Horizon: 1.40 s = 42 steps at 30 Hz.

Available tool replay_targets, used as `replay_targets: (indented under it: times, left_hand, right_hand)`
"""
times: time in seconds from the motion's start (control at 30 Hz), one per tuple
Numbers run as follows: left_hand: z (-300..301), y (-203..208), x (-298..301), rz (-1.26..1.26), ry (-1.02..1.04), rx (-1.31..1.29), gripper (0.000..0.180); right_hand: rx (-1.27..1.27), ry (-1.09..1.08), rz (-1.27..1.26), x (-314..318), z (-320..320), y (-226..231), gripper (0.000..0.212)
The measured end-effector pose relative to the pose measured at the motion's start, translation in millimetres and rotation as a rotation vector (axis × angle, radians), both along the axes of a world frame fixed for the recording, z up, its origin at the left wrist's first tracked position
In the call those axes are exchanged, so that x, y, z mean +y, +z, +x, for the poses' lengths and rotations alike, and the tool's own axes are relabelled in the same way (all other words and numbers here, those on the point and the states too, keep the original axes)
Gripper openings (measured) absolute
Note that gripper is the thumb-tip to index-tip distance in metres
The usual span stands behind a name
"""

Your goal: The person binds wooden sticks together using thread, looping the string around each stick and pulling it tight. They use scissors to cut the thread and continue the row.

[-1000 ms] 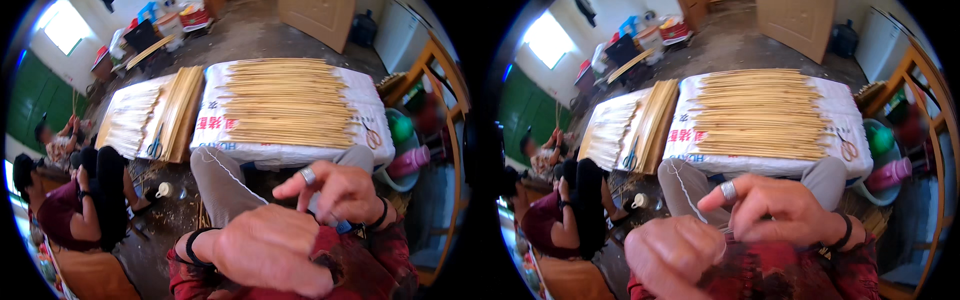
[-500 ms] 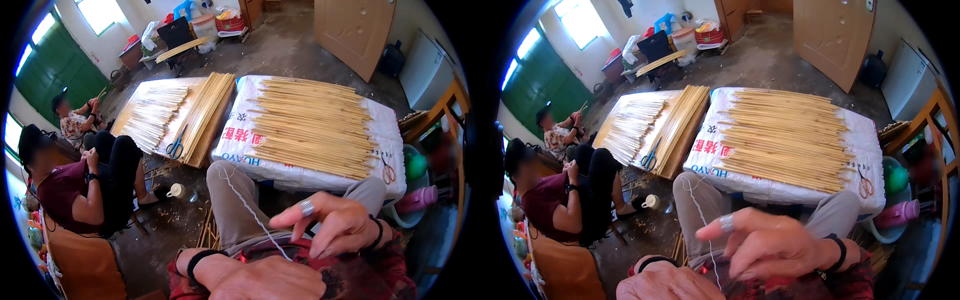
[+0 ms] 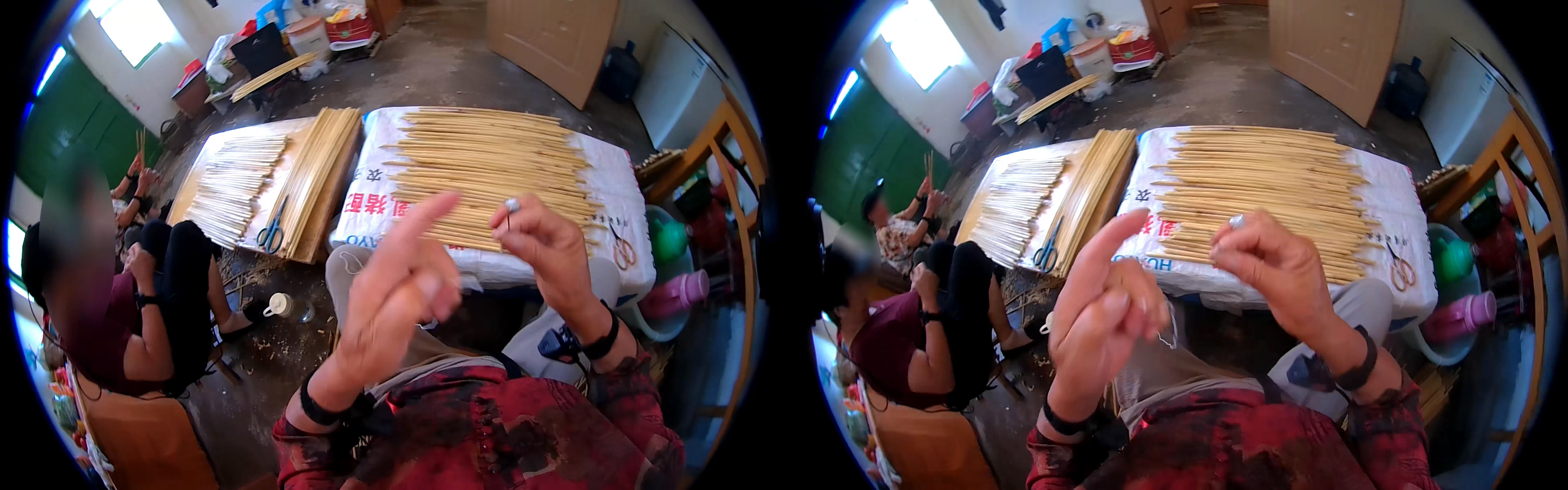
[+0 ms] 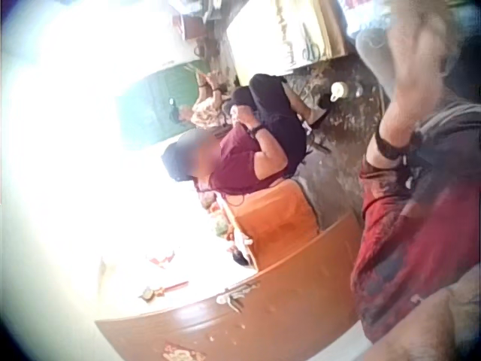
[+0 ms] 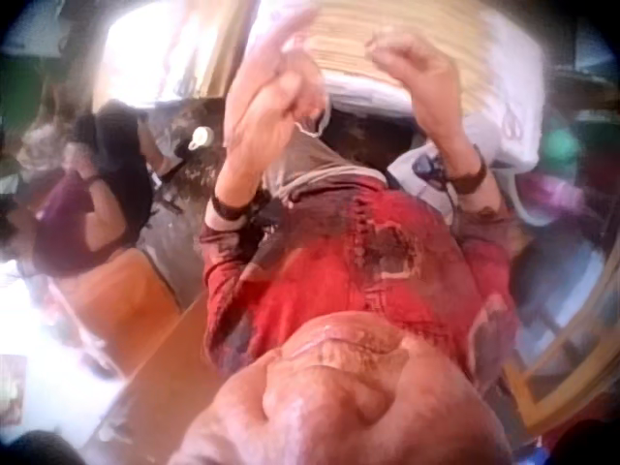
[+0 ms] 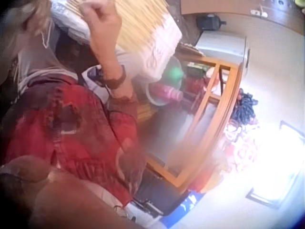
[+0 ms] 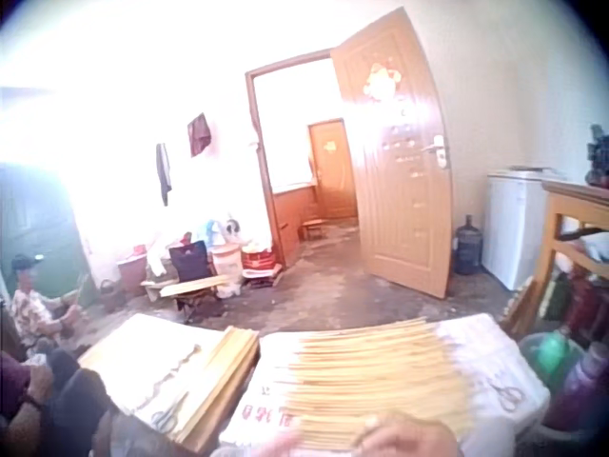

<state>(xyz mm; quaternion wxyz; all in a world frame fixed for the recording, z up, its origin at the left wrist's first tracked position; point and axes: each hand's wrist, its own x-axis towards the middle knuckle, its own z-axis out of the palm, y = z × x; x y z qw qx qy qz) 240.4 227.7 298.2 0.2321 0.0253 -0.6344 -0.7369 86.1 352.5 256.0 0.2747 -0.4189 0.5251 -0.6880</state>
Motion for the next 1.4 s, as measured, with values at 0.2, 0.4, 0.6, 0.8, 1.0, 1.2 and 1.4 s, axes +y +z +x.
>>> replay_targets:
  times: [0.2, 0.4, 0.6, 0.8, 1.0, 1.2, 1.4]
  left_hand:
    - [-28.9, -40.3, 1.2, 0.106, -0.028, 0.003, 0.051]
    - [-29.7, -44.0, 0.4, 0.059, -0.021, -0.004, 0.045]
    - [-28.7, -51.5, 5.9, 0.073, -0.075, 0.038, 0.038]
    - [-16.6, -28.6, 16.5, -0.376, 0.118, -0.022, 0.01]
    - [12.1, 11.5, 17.9, -0.762, 0.0, 0.178, 0.002]
    - [-2.3, 34.2, 52.4, -0.274, -0.099, 0.992, 0.004]
    - [10.4, 34.3, 47.3, -0.203, -0.183, 0.943, 0.004]
  right_hand:
    - [-0.105, 0.008, 0.009, 11.0, 6.8, 2.7, 0.017]
    - [-0.001, -0.011, 0.037, 15.4, 13.9, 2.5, 0.024]
    - [0.115, -0.088, 0.027, 12.7, 14.4, 6.9, 0.006]
    - [0.283, -0.077, -0.092, 14.9, 15.2, 15.7, 0.006]
    - [-0.121, 0.203, -0.413, 25.9, 35.8, 45.6, 0.006]
    - [0.002, 0.541, -0.513, 12.1, 34.7, 44.6, 0.01]
    - [0.004, 0.703, -0.256, 15.9, 35.9, 37.5, 0.011]
